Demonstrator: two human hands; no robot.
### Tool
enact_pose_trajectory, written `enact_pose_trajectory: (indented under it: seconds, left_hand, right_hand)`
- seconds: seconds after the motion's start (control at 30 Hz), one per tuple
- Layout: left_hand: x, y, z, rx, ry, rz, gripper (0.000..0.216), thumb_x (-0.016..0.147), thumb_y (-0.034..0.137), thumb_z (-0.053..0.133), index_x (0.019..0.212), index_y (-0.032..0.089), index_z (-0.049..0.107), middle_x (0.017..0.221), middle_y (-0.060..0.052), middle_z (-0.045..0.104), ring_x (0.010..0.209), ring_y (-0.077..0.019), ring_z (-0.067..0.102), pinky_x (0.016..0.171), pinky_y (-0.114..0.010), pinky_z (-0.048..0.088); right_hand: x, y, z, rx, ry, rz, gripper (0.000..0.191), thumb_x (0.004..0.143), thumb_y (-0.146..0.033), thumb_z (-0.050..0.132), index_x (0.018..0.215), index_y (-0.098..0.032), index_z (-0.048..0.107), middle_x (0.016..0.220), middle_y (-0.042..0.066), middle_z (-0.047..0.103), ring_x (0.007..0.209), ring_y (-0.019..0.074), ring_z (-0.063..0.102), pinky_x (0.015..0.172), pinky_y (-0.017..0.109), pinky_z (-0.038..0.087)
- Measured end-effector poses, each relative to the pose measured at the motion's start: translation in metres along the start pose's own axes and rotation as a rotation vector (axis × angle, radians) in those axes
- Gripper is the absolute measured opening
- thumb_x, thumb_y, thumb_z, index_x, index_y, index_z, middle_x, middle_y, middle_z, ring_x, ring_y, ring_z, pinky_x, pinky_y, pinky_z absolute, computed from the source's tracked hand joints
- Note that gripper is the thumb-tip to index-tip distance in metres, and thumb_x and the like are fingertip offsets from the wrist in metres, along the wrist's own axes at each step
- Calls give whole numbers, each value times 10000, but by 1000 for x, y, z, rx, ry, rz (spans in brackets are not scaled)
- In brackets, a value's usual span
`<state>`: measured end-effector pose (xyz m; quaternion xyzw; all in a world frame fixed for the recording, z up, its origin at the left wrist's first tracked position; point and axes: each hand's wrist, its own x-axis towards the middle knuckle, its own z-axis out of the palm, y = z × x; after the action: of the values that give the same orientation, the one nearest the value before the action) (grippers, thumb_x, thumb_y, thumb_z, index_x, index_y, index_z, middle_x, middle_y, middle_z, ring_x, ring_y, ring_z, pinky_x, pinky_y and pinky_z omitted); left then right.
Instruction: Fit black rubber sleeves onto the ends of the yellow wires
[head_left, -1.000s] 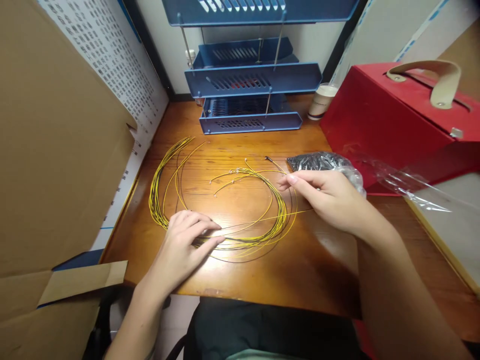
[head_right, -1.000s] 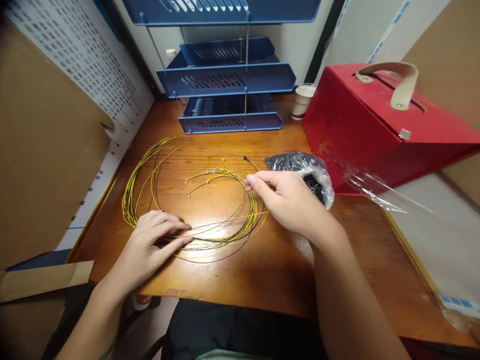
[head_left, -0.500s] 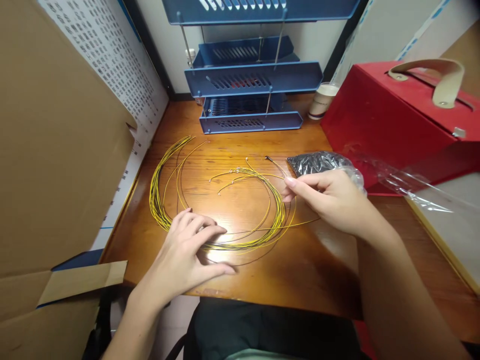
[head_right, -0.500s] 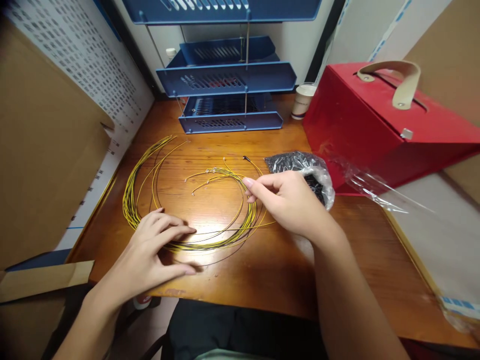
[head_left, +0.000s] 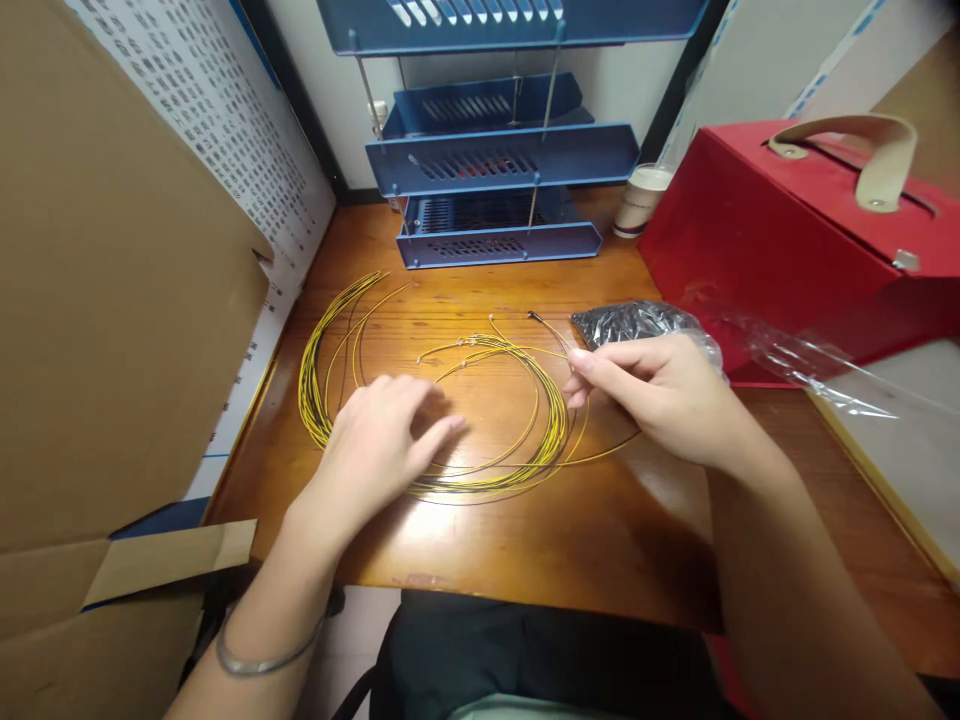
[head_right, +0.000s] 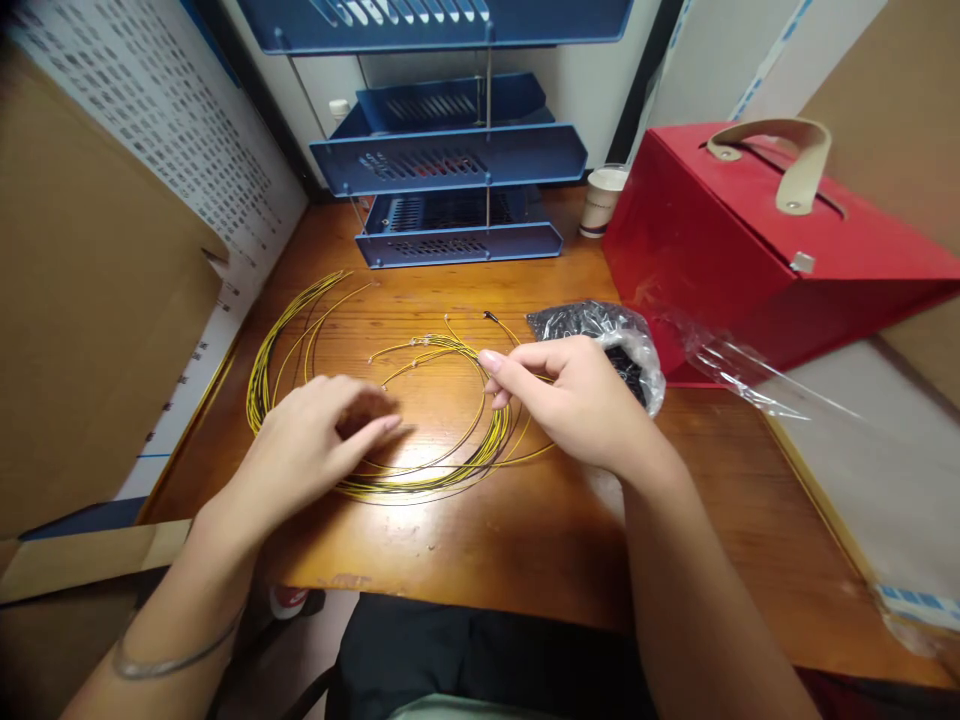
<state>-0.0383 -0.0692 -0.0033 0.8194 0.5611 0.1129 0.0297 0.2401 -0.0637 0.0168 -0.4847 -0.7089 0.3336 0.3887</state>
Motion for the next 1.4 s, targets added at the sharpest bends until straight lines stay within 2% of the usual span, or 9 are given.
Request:
enact_pose_trajectory:
  seconds: [0.17, 0.6, 0.77, 0.87, 1.0, 1.1, 1.17, 1.27, 1.4]
  left_hand:
    - [47, 1, 9, 42, -27, -90, 310, 914, 450, 617, 1064, 188, 686, 1096, -81, 711, 956, -256, 660, 795, -356, 478]
    - [106, -5, -10, 35, -301, -61, 225, 819, 349, 608, 890, 225, 782, 875, -68, 784, 853, -259, 711, 796, -335, 501]
    - [104, -17, -3, 7, -102, -48, 215, 847, 327, 617, 957, 209, 759, 978, -71, 775, 915, -260, 698, 824, -351, 502]
    - [94, -11, 5, -125, 19, 145, 302, 938, 396, 556, 1082, 197, 730, 1082, -79, 752, 951, -231, 681, 835, -335, 497]
    - [85, 10, 13, -360, -57, 430, 385, 982, 415, 536, 1246, 171, 672, 1199, -95, 732, 965, -184, 680, 861, -288, 488]
    - [83, 22, 15, -414, -50, 505, 307, 997, 366, 518, 1025, 161, 744, 949, -56, 771, 797, -148, 666, 750, -251, 459]
    - [83, 24, 14, -432, 60, 458, 338, 1002, 341, 503, 847, 154, 738, 768, -30, 736, 664, -122, 613, 668, -239, 419]
    - [85, 17, 11, -486, 326, 281, 335, 989, 326, 526, 766, 155, 709, 620, 3, 645, 545, -97, 518, 599, -237, 373]
    - [87, 6, 7, -553, 534, 65, 332, 982, 361, 540, 773, 172, 715, 533, 23, 540, 507, -100, 469, 548, -245, 346]
  right_hand:
    - [0, 0, 1, 1, -36, 27, 446, 945, -488, 590, 624, -215, 736, 665, 21, 753, 634, 149, 681, 657, 268, 499]
    - [1, 4, 3, 31, -90, 87, 479, 934, -541, 591, 600, -219, 711, 658, 24, 737, 651, 161, 681, 703, 292, 503]
    - [1, 5, 3, 73, -66, 78, 452, 930, -520, 606, 620, -217, 733, 641, 28, 732, 625, 152, 669, 673, 285, 495]
    - [1, 5, 5, 115, 23, 39, 451, 930, -512, 613, 611, -212, 723, 599, 25, 703, 579, 135, 628, 629, 277, 468]
    - [1, 3, 11, 194, 72, -12, 464, 926, -529, 615, 606, -204, 697, 576, 22, 671, 565, 130, 604, 631, 278, 469]
    - [1, 2, 15, 234, 82, -31, 390, 938, -476, 620, 673, -201, 695, 607, 14, 657, 585, 119, 585, 623, 267, 463]
    - [1, 3, 17, 324, 104, 4, 208, 926, -422, 654, 929, -223, 713, 627, -21, 628, 535, 96, 523, 546, 246, 423]
    - [2, 7, 21, 526, 82, 157, 397, 895, -414, 691, 1239, -263, 563, 603, -76, 567, 410, 69, 367, 399, 218, 280]
    - [5, 14, 26, 595, -55, 311, 321, 887, -433, 668, 1085, -191, 593, 567, -67, 541, 407, 83, 428, 397, 225, 354]
